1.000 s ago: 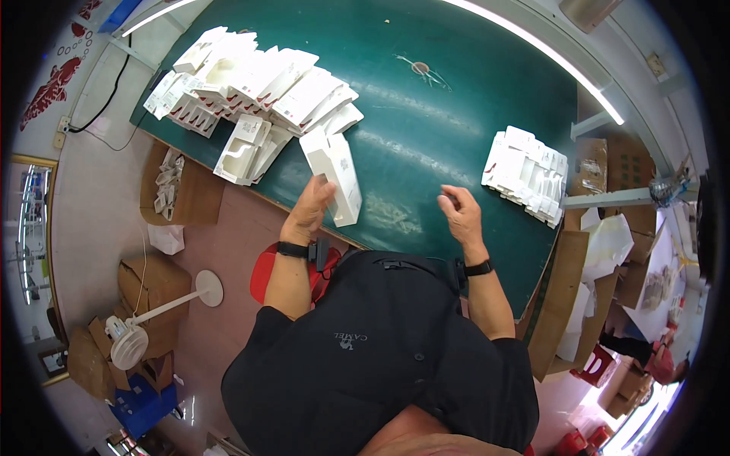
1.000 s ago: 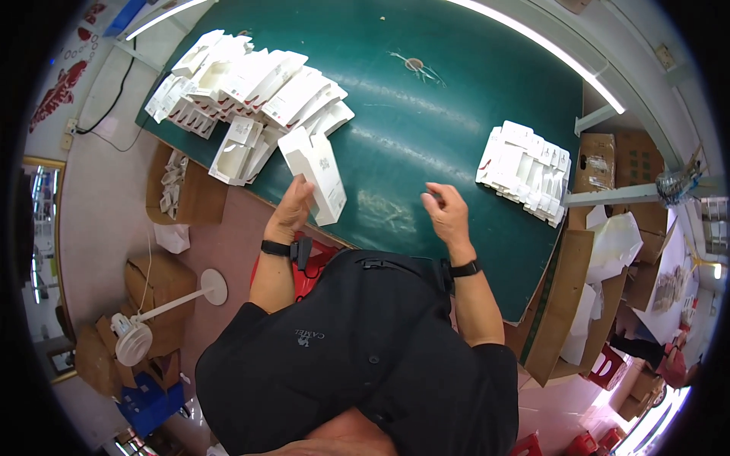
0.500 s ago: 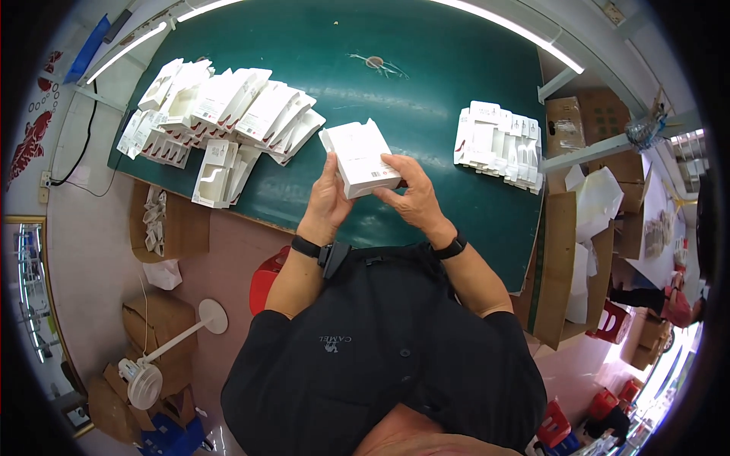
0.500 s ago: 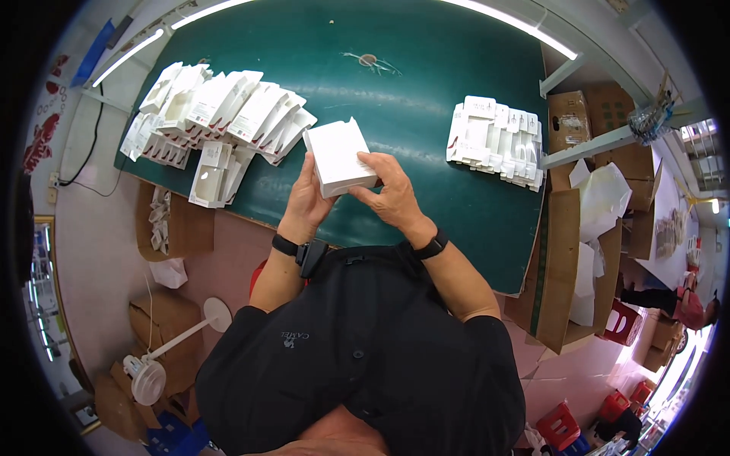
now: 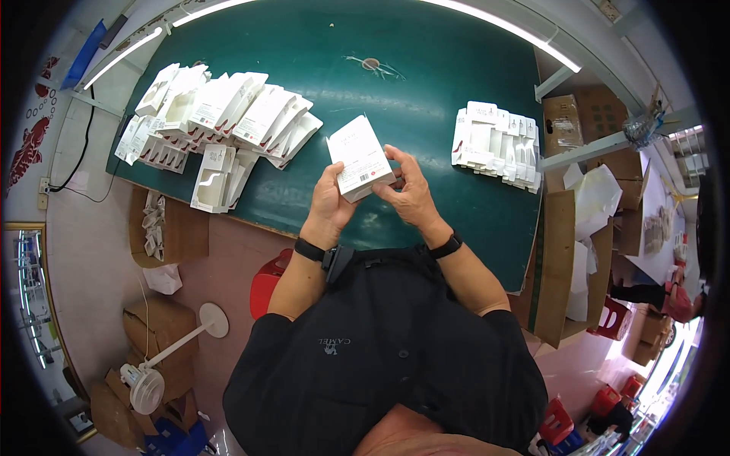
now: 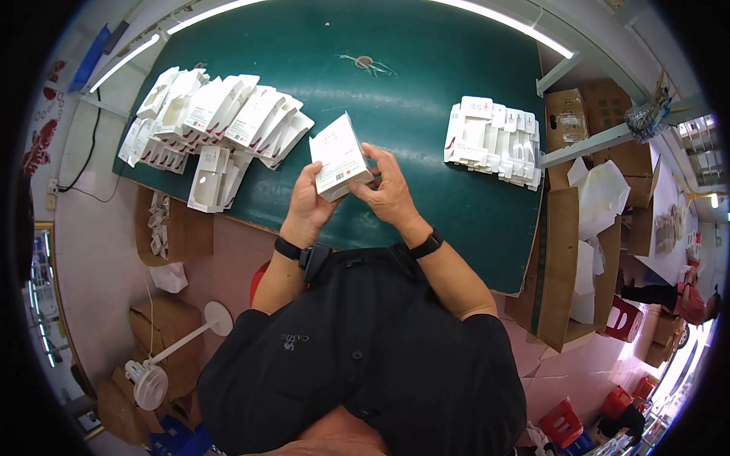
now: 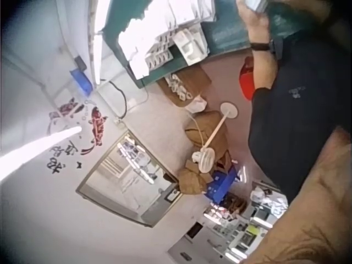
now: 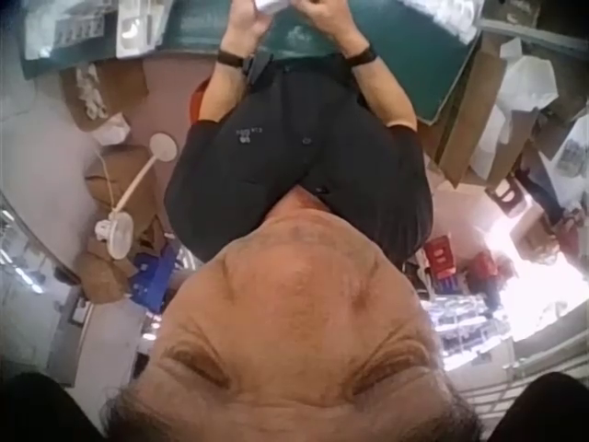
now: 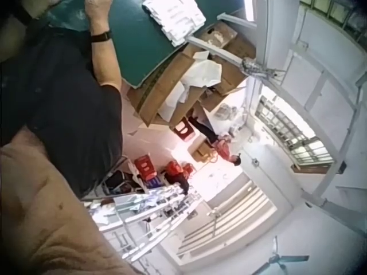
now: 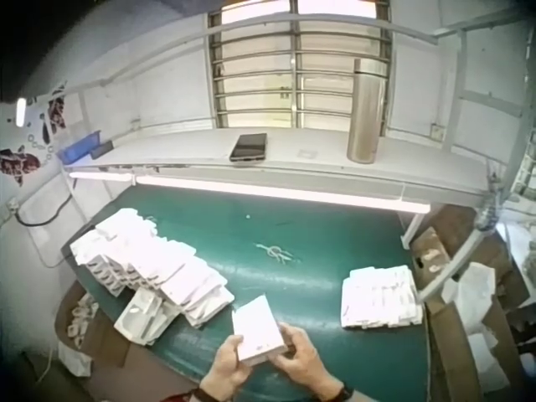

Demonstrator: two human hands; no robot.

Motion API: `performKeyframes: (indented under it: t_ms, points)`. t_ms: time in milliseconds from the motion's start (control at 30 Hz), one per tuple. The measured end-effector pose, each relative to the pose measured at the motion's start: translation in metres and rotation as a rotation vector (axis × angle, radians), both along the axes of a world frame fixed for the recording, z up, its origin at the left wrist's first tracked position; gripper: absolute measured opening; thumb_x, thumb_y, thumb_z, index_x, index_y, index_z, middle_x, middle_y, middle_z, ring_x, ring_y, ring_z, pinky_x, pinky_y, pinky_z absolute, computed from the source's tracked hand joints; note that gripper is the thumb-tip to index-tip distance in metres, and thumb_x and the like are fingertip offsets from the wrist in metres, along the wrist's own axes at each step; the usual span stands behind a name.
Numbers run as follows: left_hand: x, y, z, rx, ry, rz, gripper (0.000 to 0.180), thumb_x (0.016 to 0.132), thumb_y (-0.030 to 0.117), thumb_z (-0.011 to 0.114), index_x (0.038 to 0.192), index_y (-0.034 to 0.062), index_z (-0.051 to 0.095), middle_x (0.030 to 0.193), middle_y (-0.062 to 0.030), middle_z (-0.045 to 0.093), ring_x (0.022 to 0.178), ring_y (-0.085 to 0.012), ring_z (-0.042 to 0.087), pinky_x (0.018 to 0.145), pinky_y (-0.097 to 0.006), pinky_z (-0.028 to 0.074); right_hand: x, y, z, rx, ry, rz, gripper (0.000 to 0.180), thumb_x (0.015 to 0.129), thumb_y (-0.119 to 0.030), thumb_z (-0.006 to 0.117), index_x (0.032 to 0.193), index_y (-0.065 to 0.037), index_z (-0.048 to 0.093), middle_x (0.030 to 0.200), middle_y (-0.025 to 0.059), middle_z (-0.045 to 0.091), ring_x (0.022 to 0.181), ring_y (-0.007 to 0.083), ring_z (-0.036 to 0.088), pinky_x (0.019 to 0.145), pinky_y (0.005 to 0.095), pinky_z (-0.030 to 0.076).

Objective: The person picks up white boxes one at a time from a stack, folds the flaps by hand, and places them into a separate pile.

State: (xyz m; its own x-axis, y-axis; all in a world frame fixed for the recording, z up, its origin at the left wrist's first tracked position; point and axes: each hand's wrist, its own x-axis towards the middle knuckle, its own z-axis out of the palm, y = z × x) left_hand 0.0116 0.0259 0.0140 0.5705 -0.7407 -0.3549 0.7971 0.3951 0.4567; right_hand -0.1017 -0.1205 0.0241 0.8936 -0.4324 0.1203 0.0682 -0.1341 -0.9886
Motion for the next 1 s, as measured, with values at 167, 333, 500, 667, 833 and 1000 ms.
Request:
performKeyframes:
  t_ms: [167,333,500,667,833,1000]
  points:
    - [-0.002,-0.008,-0.001,0.016,0.069,0.033,0.049,0.101,0.030,0.039,0.141,0.0025,0.043,0.134,-0.0133,0.058,0.122,-0.0287,0.059,0.101,-0.046,0.047,0.003,0.000,-0.003,-0.059,0.053,-0.011,0.068,0.085,-0.005,0.076,0.146,-0.008,0.046,0.131,0.0058,0.054,0.105,0.0135,0.061,0.083,0.0274,0.055]
    - [-0.013,-0.018,0.002,-0.006,0.060,0.052,0.049,0.103,0.032,0.037,0.141,0.0034,0.044,0.135,-0.0118,0.058,0.123,-0.0275,0.057,0.102,-0.045,0.046,0.007,0.004,-0.012,0.199,-0.052,-0.024,0.065,0.087,-0.005,0.073,0.146,-0.008,0.045,0.120,0.0050,0.062,0.095,0.0106,0.062,0.081,0.0271,0.054]
    - [-0.015,-0.018,-0.001,-0.021,0.092,0.072,0.048,0.104,0.033,0.036,0.142,0.0056,0.044,0.135,-0.0105,0.058,0.124,-0.0269,0.057,0.102,-0.045,0.045,0.005,-0.001,-0.010,0.088,-0.015,-0.063,0.061,0.088,-0.002,0.070,0.144,-0.007,0.047,0.115,0.0039,0.065,0.088,0.0079,0.062,0.079,0.0259,0.054]
    - [-0.014,-0.018,-0.004,-0.017,0.145,0.116,0.047,0.105,0.032,0.034,0.144,0.0073,0.042,0.138,-0.0097,0.056,0.125,-0.0267,0.056,0.102,-0.045,0.045,0.003,-0.008,-0.006,0.086,0.042,0.039,0.064,0.084,0.000,0.072,0.143,-0.006,0.048,0.112,0.0040,0.064,0.088,0.0103,0.062,0.078,0.0273,0.054]
    - [-0.016,-0.021,0.000,0.026,0.091,0.127,0.047,0.107,0.033,0.031,0.145,0.0075,0.040,0.142,-0.0101,0.054,0.126,-0.0265,0.055,0.103,-0.046,0.045,0.006,-0.008,0.004,-0.419,-0.042,-0.163,0.064,0.077,-0.002,0.075,0.137,-0.005,0.053,0.107,0.0074,0.064,0.089,0.0185,0.064,0.078,0.0308,0.054]
    - [-0.024,-0.023,-0.003,0.048,0.029,0.119,0.046,0.109,0.032,0.032,0.147,0.0066,0.038,0.145,-0.0111,0.051,0.129,-0.0266,0.054,0.104,-0.045,0.045,0.010,-0.011,-0.001,-0.615,-0.171,-0.348,0.052,0.073,-0.007,0.074,0.123,-0.003,0.060,0.105,0.0115,0.064,0.094,0.0302,0.064,0.079,0.0381,0.054]
